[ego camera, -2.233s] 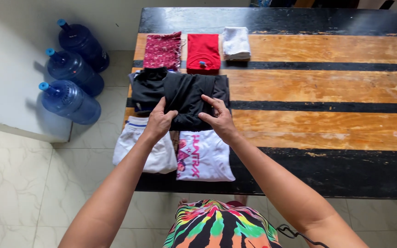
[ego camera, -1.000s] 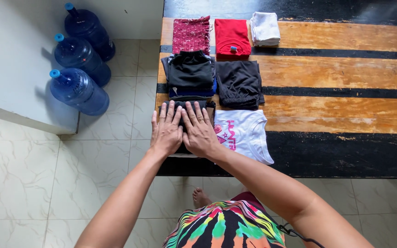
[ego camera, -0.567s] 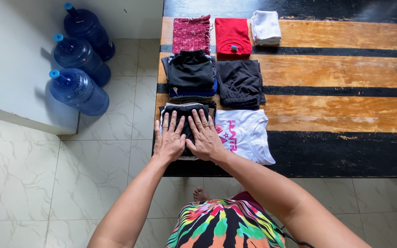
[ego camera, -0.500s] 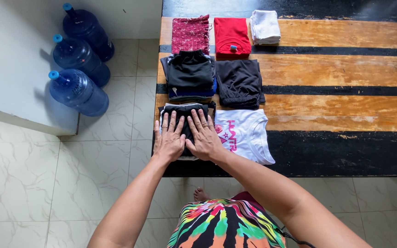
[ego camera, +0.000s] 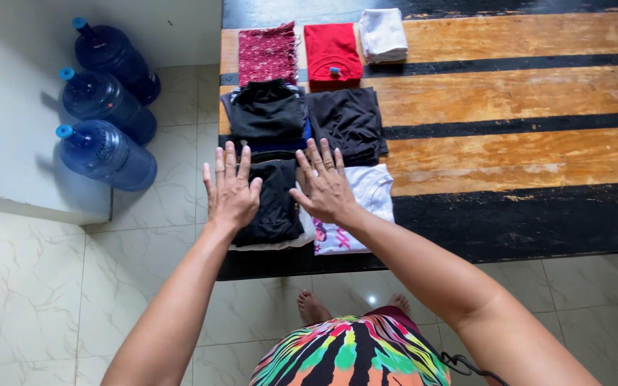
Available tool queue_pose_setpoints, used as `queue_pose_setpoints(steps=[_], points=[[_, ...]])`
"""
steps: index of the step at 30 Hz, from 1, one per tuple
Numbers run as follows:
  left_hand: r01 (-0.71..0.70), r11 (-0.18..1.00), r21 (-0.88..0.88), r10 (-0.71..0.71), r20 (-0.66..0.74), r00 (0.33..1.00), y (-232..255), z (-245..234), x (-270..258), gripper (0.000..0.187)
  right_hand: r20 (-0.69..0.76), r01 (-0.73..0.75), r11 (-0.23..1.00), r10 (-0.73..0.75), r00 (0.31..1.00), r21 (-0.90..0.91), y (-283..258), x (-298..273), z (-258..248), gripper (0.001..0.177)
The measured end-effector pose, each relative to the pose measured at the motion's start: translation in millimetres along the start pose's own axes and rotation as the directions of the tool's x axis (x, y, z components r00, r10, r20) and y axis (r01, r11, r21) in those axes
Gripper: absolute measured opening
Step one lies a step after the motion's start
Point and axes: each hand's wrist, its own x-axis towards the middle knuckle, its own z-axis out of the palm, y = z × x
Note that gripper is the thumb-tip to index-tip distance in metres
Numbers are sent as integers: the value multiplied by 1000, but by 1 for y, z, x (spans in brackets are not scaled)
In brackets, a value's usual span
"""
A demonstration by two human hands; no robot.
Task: The person folds a pair of shorts, a button-down shirt, a t-shirt, and a tank top by hand on a wooden table, placing each into a stack.
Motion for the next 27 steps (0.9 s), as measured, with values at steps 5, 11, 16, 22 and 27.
queue_pose_setpoints(steps=[5,11,16,22,27], points=[[-33,998,44,32,23,999,37,7,35,76,12,-79,995,80,997,-61,74,-19,-28,88],[-106,994,12,105,37,994,125,21,68,79,32,-226,961,234,972,-162,162,-68,-73,90],[-187,982,-16,188,29,982,212,45,90,80,30,-338,913,354,935,-230,230,-119,-117,90],[-244,970,-20,244,24,969,306,73,108,81,31,-405,878,426,904,-256,302,-176,-166,88],[-291,957,-12,292,53,955,375,85,118,85,21,-456,851,478,878,-261,351,-215,-206,87]])
